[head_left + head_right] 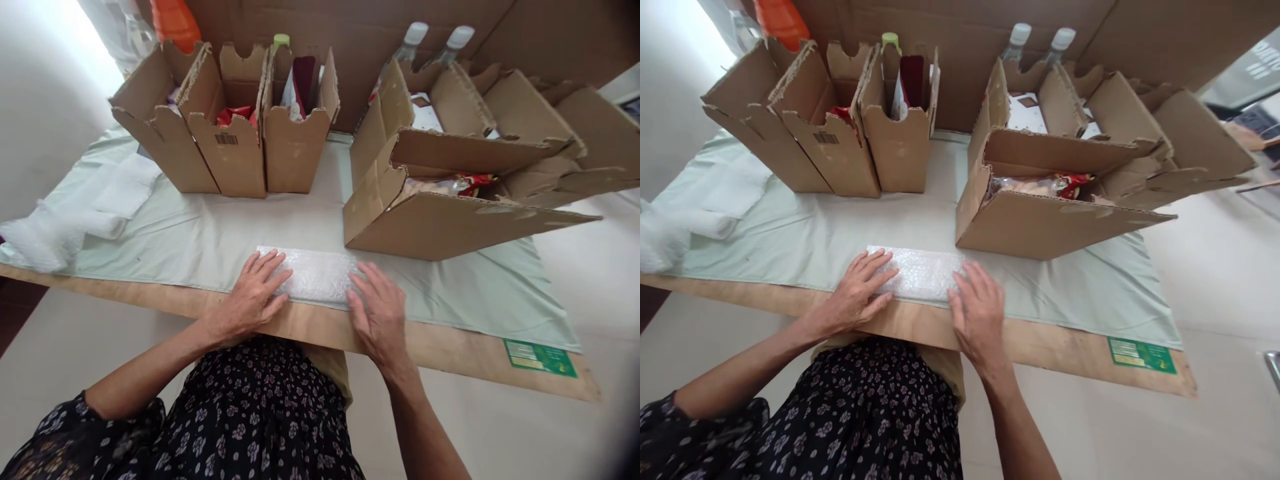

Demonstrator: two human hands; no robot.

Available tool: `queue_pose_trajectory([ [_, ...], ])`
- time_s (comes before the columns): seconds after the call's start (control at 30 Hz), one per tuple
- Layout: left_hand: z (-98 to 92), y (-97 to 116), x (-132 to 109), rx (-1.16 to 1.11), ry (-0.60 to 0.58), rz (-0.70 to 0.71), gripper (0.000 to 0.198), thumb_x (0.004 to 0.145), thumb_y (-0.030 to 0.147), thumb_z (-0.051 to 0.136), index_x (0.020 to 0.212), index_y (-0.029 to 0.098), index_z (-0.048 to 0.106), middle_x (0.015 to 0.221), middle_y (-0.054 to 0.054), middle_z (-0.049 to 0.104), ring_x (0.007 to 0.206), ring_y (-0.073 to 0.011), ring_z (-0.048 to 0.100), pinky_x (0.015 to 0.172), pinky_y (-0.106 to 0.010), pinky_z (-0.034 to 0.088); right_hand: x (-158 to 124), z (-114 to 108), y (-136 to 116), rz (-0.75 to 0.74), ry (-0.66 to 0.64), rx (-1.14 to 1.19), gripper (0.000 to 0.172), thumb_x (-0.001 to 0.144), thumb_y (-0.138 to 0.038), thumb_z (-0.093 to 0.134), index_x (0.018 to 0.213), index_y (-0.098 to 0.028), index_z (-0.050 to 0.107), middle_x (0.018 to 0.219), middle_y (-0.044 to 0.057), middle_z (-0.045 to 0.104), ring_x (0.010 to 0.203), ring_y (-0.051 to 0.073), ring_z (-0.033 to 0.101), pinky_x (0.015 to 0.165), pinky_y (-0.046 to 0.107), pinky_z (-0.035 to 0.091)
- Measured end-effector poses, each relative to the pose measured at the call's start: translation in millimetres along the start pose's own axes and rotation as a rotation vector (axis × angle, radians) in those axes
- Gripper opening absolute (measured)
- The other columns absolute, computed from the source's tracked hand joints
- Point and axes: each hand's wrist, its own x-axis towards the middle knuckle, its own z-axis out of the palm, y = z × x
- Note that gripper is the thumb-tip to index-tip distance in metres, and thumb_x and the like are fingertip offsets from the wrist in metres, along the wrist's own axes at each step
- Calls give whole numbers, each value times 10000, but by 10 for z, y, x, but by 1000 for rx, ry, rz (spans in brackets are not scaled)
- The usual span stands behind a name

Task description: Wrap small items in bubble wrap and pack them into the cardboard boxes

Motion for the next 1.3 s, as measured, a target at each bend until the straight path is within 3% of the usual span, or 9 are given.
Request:
queue_pose_trajectory([
  [0.1,18,30,25,22,-1,12,341,998,215,528,1319,180,638,1528,-168,555,1480,-334,453,1227,-626,344,199,169,-253,-125,-171,38,334,1045,-276,463,1304,-222,667,1475,105,619,1412,283,525,1098,474,441],
  [0.2,60,-25,-10,26,-69,20,376,989,214,549,1358,190,615,1545,-150,547,1484,-320,452,1225,-617,357,195,276,-232,-172,-296,38,354,1040,-297,473,1337,-248,659,1493,93,608,1419,286,520,1116,498,428],
  [0.4,62,-89,-97,-45,-74,24,419,971,248,611,1389,225,590,1586,-121,509,1532,-306,385,1256,-612,317,-224,39,265,17,-135,33,350,1053,-365,463,1304,-248,677,1404,104,673,1347,294,592,1073,504,450],
  [0.5,22,-69,-105,-90,51,17,321,984,243,583,1299,219,645,1491,-131,594,1461,-304,479,1213,-588,393,-282,-81,308,116,-44,51,314,1039,-384,491,1222,-246,707,1305,105,724,1266,298,646,1015,492,485],
  [0.6,-42,-64,-133,-63,218,-28,287,976,230,581,1248,194,663,1423,-162,621,1359,-319,560,1124,-566,479,-143,-76,210,125,9,64,300,1036,-364,501,1222,-226,692,1349,116,699,1275,289,635,1027,480,482],
  [0.77,-125,-63,-213,73,331,-204,312,962,267,601,1249,153,648,1262,-193,656,1157,-342,636,973,-559,539,256,68,-18,43,-112,64,362,1029,-354,488,1338,-234,634,1494,118,595,1393,313,532,1050,506,465],
  [0.87,-108,-41,-204,88,319,-186,295,965,262,593,1245,180,638,1303,-175,635,1195,-326,614,1004,-532,521,381,151,-115,-19,-187,59,388,1019,-321,484,1369,-223,622,1519,123,569,1421,318,497,1070,509,453],
  [1.13,54,-162,-68,129,219,-267,297,935,296,588,1198,190,675,1258,-172,655,1187,-367,591,1017,-581,482,258,259,-11,-20,-287,-13,409,1039,-344,447,1393,-224,613,1499,134,586,1423,330,494,1092,534,429],
  [1.3,89,-246,-114,150,256,-303,419,888,355,655,1270,185,632,1346,-181,624,1305,-397,540,1080,-588,456,253,215,115,37,-221,-29,455,1049,-386,421,1445,-204,551,1523,158,560,1390,331,527,1056,520,452],
])
